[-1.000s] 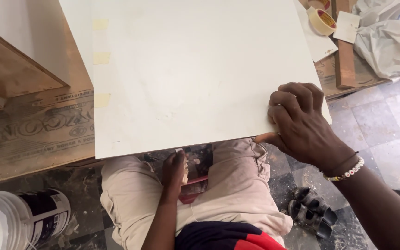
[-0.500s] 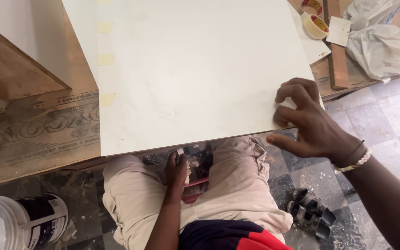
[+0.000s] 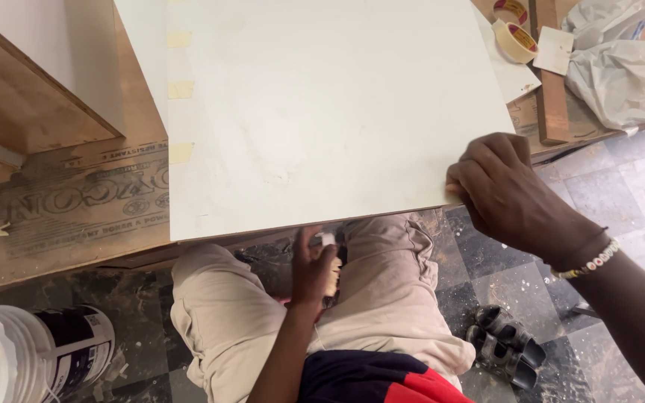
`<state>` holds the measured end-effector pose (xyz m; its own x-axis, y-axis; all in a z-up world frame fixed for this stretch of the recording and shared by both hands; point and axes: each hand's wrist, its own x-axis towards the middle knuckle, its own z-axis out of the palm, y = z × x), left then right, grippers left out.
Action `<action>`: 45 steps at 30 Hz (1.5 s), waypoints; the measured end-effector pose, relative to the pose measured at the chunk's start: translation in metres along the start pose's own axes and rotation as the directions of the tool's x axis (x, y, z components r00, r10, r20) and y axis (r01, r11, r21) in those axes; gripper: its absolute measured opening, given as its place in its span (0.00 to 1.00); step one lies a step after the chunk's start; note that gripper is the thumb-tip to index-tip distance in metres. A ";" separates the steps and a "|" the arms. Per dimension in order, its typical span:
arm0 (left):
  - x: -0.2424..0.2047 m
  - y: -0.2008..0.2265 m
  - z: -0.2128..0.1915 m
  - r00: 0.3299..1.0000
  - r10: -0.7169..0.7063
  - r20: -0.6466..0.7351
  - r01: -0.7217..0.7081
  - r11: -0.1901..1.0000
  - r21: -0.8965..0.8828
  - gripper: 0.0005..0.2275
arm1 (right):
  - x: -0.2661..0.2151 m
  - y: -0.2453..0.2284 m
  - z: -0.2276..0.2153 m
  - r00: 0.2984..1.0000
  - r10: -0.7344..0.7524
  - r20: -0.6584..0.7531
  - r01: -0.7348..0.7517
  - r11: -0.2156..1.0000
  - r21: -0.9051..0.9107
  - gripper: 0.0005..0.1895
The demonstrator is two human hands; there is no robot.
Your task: The person sits at a workbench holding a white board panel with masking tape on its edges. They hold a lump of white filler and rub it along the panel edges and corners, repositioning the panel between passes to treat different edges.
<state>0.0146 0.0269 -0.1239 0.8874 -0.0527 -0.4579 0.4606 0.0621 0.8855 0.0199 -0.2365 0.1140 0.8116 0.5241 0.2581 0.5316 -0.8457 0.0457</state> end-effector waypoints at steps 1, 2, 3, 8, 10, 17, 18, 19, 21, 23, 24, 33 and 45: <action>-0.009 0.003 0.010 1.000 -0.001 -0.004 0.001 1.000 -0.002 0.22 | -0.006 -0.001 0.000 1.000 -0.004 0.001 0.004 1.000 0.002 0.05; -0.015 0.009 0.018 0.992 0.036 0.118 -0.033 0.999 -0.020 0.17 | -0.008 -0.001 0.002 1.000 0.004 -0.015 -0.004 1.000 0.000 0.04; -0.020 0.014 0.026 0.968 0.074 0.238 -0.066 0.997 -0.041 0.13 | -0.009 0.000 0.004 0.999 0.012 -0.032 -0.012 1.000 -0.001 0.03; -0.052 0.047 0.061 0.776 0.408 0.482 -0.343 0.913 -0.221 0.12 | -0.041 -0.020 0.009 0.991 0.124 -0.043 -0.120 0.990 0.073 0.08; -0.062 0.072 0.073 0.779 0.217 0.588 -0.114 0.971 -0.208 0.15 | -0.057 -0.031 0.022 0.982 0.186 -0.037 -0.181 0.976 0.126 0.08; -0.041 0.078 0.116 0.787 0.059 0.614 -0.076 0.997 0.002 0.17 | -0.077 -0.057 0.026 0.941 0.295 -0.167 -0.264 0.947 0.185 0.05; -0.030 0.062 0.122 0.798 0.264 0.542 -0.326 0.945 0.020 0.16 | -0.071 -0.061 0.013 0.941 0.297 -0.162 -0.265 0.944 0.196 0.10; -0.032 0.078 0.117 0.794 0.261 0.550 -0.326 0.945 0.022 0.16 | -0.080 -0.051 0.017 0.938 0.305 -0.163 -0.273 0.942 0.194 0.10; -0.035 0.112 0.111 0.847 0.248 0.470 -0.419 0.856 0.303 0.14 | -0.098 -0.027 0.024 0.932 0.304 -0.198 -0.259 0.939 0.225 0.14; -0.033 0.103 0.112 0.811 0.378 0.447 -0.539 0.780 0.318 0.12 | -0.085 -0.003 0.010 0.930 0.304 -0.209 -0.265 0.944 0.195 0.19; -0.031 0.099 0.112 0.758 0.504 0.415 -0.643 0.684 0.344 0.11 | -0.078 0.009 0.003 0.929 0.295 -0.224 -0.260 0.950 0.174 0.26; -0.003 0.059 0.106 0.838 0.452 0.306 -0.539 0.590 0.601 0.15 | -0.048 0.045 0.000 0.983 0.172 0.059 -0.166 0.982 -0.091 0.38; 0.041 -0.111 -0.055 0.934 0.338 -0.118 -0.285 0.900 0.329 0.21 | -0.063 0.058 -0.005 0.969 0.241 -0.055 -0.234 0.965 0.118 0.28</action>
<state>0.0009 0.0727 -0.2458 0.9865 0.0893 -0.1371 0.1559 -0.2574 0.9536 -0.0013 -0.3190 0.1050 0.9013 0.2984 0.3139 0.3521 -0.9269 -0.1298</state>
